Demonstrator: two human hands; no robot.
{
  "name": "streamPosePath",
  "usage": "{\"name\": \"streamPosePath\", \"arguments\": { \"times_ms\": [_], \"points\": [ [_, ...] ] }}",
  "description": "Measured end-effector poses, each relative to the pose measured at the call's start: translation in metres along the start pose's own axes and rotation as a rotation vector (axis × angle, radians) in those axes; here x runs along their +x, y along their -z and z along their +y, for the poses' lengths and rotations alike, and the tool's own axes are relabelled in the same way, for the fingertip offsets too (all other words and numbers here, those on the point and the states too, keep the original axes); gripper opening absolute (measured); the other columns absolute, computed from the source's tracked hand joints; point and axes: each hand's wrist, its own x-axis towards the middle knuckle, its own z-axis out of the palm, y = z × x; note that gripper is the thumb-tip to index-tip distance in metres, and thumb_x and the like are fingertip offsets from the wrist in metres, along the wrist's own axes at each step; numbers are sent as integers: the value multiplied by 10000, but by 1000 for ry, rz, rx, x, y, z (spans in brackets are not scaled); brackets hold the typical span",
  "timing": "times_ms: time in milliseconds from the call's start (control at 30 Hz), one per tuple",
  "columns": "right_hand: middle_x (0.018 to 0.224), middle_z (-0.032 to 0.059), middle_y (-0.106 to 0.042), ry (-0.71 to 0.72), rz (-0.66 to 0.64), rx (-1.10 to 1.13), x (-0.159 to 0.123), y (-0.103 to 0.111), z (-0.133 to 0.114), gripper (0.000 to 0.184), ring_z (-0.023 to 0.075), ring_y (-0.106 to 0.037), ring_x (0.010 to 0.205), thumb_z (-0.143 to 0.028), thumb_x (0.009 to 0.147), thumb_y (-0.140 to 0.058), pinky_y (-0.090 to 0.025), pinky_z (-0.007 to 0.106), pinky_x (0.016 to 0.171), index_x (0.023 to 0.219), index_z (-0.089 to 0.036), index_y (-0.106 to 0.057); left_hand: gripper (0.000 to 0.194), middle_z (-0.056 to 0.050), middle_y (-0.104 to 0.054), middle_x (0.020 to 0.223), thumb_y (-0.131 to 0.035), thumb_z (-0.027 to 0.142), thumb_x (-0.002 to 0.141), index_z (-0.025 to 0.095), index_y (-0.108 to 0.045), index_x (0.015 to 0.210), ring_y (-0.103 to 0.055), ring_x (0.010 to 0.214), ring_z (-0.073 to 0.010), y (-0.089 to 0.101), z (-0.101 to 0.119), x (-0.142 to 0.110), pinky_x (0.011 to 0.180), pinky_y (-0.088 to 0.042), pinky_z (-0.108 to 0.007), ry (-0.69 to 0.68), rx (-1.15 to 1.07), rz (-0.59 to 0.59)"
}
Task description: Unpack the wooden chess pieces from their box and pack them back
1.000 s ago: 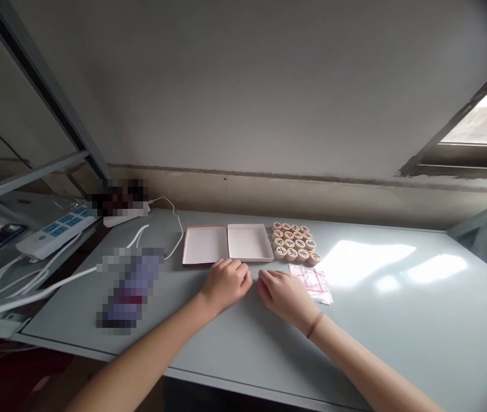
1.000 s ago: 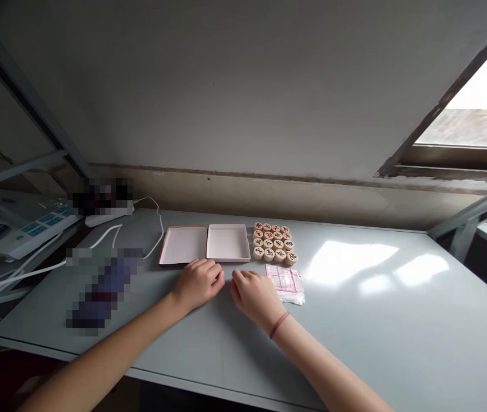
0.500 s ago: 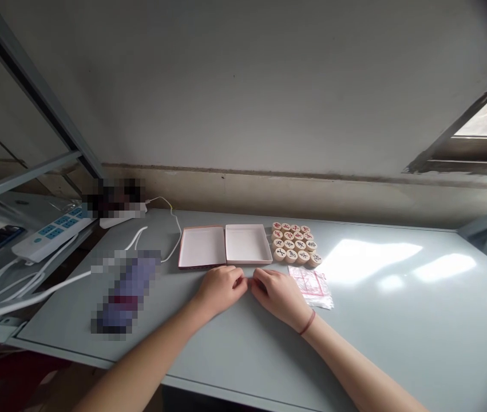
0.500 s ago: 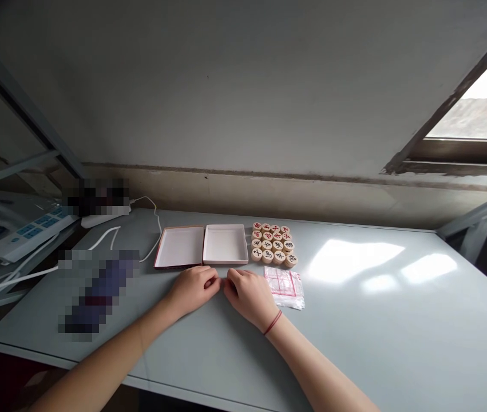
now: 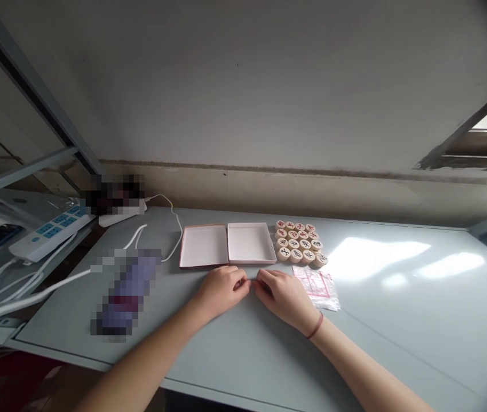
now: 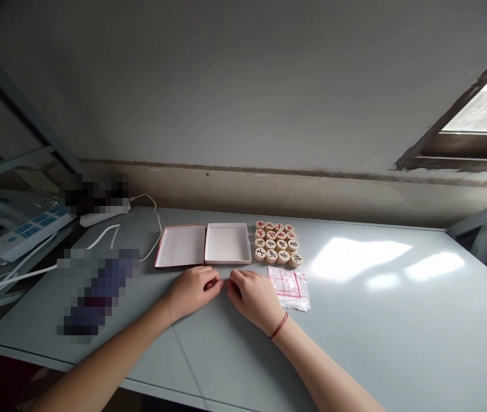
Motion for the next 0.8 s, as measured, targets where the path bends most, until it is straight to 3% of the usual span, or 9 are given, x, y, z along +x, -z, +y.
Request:
{"name": "streamPosePath", "arguments": {
  "times_ms": [800],
  "points": [
    [643, 7, -555, 34, -47, -14, -3, 4, -1, 176, 128, -506, 601, -184, 856, -446, -225, 260, 516, 682, -193, -475, 191, 12, -559, 633, -489, 237, 850, 195, -620, 718, -524, 632, -125, 5, -1, -1, 596, -370, -219, 5, -70, -11]
  ]
}}
